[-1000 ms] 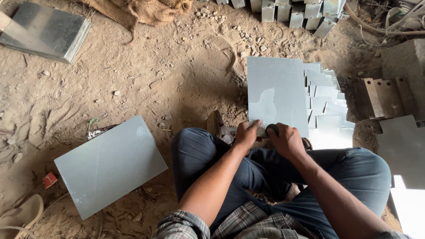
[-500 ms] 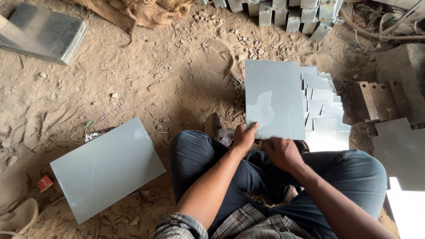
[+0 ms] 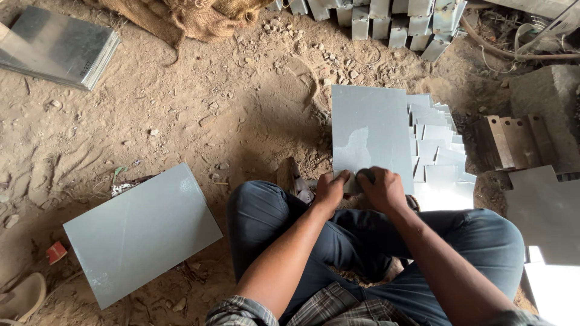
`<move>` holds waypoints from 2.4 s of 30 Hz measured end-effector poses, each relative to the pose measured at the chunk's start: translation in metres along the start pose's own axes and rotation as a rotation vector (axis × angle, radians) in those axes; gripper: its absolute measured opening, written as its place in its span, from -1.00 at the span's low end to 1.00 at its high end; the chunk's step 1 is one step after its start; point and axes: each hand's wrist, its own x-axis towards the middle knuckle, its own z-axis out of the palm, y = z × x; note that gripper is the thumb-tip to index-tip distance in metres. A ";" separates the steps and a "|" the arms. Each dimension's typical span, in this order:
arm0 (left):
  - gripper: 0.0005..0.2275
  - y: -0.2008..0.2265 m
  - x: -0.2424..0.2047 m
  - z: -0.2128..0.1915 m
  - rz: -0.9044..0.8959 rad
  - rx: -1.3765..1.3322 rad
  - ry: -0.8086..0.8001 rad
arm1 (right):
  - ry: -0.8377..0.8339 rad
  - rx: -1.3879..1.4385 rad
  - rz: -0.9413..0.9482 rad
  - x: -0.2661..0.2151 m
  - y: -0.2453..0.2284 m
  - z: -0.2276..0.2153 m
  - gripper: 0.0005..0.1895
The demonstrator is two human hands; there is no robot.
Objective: The person sits on the ground and uses a small abrasive tool to smooth the surface of rectangular metal sheets. They handle the sheets one at a time, rubbing the tool across the surface, then placing the finished sheet onto a stack.
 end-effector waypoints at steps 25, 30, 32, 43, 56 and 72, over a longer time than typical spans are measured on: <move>-0.65 0.002 0.000 -0.001 0.088 0.276 0.051 | -0.052 -0.093 0.012 -0.031 0.000 0.005 -0.65; -0.74 0.003 -0.002 0.000 0.007 0.083 0.031 | 0.020 0.002 -0.075 -0.007 -0.003 0.004 -0.69; -0.75 0.008 -0.004 0.002 -0.057 -0.030 0.007 | 0.063 -0.103 -0.204 0.011 -0.005 0.004 -0.72; -0.74 0.010 -0.003 0.000 0.006 0.253 0.065 | 0.055 0.009 0.004 -0.026 -0.011 0.005 -0.66; -0.71 -0.008 0.003 -0.003 0.083 0.148 0.057 | 0.068 0.007 -0.035 -0.025 -0.007 0.011 -0.68; -0.75 0.005 -0.009 -0.003 -0.052 -0.100 -0.025 | -0.371 0.224 0.117 -0.095 -0.018 -0.028 -0.71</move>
